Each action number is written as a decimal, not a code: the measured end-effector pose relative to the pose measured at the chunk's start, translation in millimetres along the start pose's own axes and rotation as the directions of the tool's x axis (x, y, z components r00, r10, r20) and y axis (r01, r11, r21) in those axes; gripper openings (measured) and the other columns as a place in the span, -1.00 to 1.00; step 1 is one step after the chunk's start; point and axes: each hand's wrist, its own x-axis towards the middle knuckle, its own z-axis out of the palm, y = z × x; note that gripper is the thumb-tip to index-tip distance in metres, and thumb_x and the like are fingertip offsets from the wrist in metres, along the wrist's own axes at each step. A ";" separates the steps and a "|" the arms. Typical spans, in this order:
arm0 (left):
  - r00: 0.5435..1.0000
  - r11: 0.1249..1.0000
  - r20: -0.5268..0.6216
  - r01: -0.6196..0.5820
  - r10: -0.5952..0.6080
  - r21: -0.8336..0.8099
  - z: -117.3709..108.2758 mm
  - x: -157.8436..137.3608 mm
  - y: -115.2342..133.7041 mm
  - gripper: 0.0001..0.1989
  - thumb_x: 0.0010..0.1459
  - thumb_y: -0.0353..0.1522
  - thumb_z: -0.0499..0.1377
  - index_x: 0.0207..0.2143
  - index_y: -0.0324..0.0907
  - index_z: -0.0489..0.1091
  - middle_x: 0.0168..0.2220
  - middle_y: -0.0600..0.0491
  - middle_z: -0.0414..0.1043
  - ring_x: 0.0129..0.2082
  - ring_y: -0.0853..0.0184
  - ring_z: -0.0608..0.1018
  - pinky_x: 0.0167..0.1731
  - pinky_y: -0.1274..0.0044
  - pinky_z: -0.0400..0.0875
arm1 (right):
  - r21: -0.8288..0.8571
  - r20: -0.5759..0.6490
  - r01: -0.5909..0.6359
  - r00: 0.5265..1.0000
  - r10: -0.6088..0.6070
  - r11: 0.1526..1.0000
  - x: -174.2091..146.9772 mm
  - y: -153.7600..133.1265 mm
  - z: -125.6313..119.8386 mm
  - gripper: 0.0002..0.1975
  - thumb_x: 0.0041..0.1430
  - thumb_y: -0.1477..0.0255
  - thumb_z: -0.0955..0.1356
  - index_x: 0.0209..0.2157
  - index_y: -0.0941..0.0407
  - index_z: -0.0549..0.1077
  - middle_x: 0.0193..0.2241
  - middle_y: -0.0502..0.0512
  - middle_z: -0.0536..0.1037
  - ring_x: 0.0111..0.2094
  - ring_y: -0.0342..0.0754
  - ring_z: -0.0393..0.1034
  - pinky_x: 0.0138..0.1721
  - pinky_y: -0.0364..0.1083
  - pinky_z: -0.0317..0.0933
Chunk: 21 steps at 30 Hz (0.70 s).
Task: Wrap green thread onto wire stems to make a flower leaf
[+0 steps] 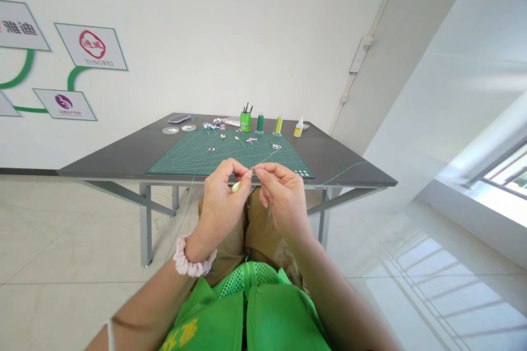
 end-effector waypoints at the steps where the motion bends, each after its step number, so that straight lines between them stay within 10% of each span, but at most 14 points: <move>1: 1.000 1.000 0.000 -0.002 0.002 -0.003 -0.1 0.1 -0.5 -0.85 0.08 -0.45 0.12 -0.54 -0.15 0.28 -0.54 0.15 0.33 -0.49 0.39 0.35 -0.42 0.53 0.22 | -0.001 0.000 -0.002 1.000 0.002 1.000 0.1 0.1 -0.1 -0.89 -0.05 0.39 0.43 -0.51 0.14 0.52 -0.79 -0.20 0.24 -0.78 -0.30 -0.06 -0.77 -0.22 -0.17; 21: 1.000 1.000 -0.004 0.014 -0.014 0.016 -0.6 1.1 2.3 -0.85 0.06 -0.44 0.14 -0.55 -0.15 0.31 -0.55 0.14 0.38 -0.49 0.38 0.39 -0.40 0.52 0.25 | 0.000 0.002 -0.031 1.000 0.031 1.000 -0.5 -3.5 -0.1 -0.88 -0.07 0.38 0.43 -0.52 0.15 0.51 -0.80 -0.22 0.19 -0.79 -0.31 -0.09 -0.77 -0.21 -0.18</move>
